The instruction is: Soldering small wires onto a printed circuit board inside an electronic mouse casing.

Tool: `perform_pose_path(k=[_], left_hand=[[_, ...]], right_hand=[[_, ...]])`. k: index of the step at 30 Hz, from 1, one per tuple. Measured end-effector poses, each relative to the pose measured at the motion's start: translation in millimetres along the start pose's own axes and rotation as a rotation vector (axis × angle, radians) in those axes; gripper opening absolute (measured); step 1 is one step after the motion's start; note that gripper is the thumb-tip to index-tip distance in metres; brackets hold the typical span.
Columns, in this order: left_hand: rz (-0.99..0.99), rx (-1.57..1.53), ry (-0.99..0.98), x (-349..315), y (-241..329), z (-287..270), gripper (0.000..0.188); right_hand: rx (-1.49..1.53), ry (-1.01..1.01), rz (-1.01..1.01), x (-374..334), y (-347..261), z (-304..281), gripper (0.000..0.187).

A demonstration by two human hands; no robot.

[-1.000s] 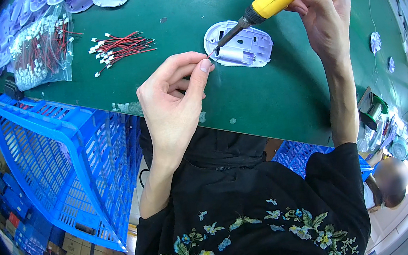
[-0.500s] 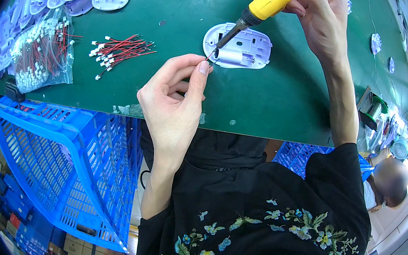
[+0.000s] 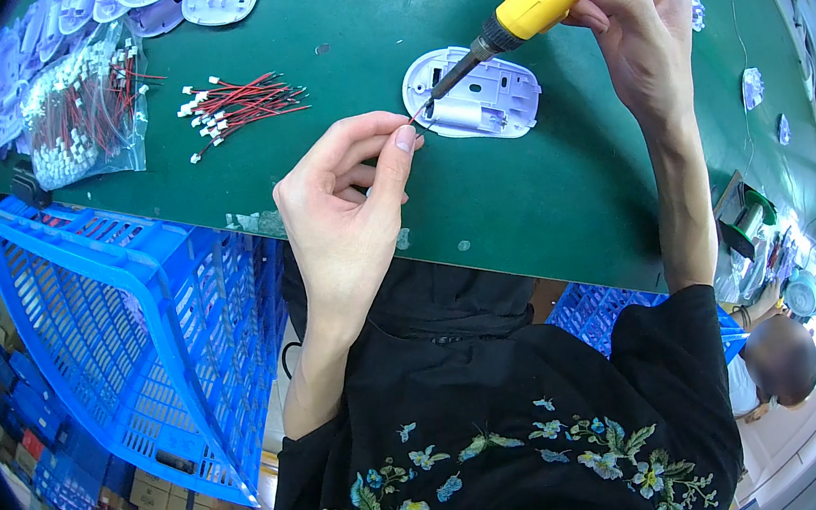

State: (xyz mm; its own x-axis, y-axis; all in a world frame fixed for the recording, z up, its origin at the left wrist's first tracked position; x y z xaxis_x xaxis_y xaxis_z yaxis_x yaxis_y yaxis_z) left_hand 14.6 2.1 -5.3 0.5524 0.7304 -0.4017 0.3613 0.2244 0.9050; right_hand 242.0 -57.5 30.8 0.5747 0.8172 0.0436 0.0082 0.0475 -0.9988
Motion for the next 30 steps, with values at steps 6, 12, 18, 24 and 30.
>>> perform_pose_path(k=[6, 12, 18, 24, 30], left_hand=[[0.019, -0.008, 0.028, 0.7, 0.3, 0.5, 0.016], [0.001, 0.0, 0.001, 0.2, 0.2, -0.3, 0.016], [0.001, -0.022, 0.017, 2.4, 0.0, 0.6, 0.016], [0.246, 0.196, 0.076, -7.1, 1.7, 1.3, 0.023], [0.47, 0.368, 0.159, -8.6, 2.1, 8.1, 0.016]], right_hand=[[0.022, -0.031, -0.065, 4.9, -14.0, -8.4, 0.042], [-0.228, 0.156, -0.152, -1.9, -31.7, -7.7, 0.07], [-0.318, 0.088, -0.206, -8.7, -51.8, -23.9, 0.075], [-0.342, 0.088, -0.131, -12.1, -54.3, -30.8, 0.079], [-0.271, 0.107, -0.006, -14.1, -45.1, -20.6, 0.072]])
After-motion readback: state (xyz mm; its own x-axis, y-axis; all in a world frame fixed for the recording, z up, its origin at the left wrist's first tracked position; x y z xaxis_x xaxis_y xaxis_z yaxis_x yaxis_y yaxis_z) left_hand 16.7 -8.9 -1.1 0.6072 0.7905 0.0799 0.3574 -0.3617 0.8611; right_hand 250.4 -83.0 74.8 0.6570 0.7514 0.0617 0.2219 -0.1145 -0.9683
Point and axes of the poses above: each hand's wrist, its own x-axis towards the middle knuckle, its own z-axis out of the palm, y = z × x, the point moved 3 cm from there along x, towards the middle knuckle, and after that the axes turned 2 degrees about x, right-handed, at the moved point
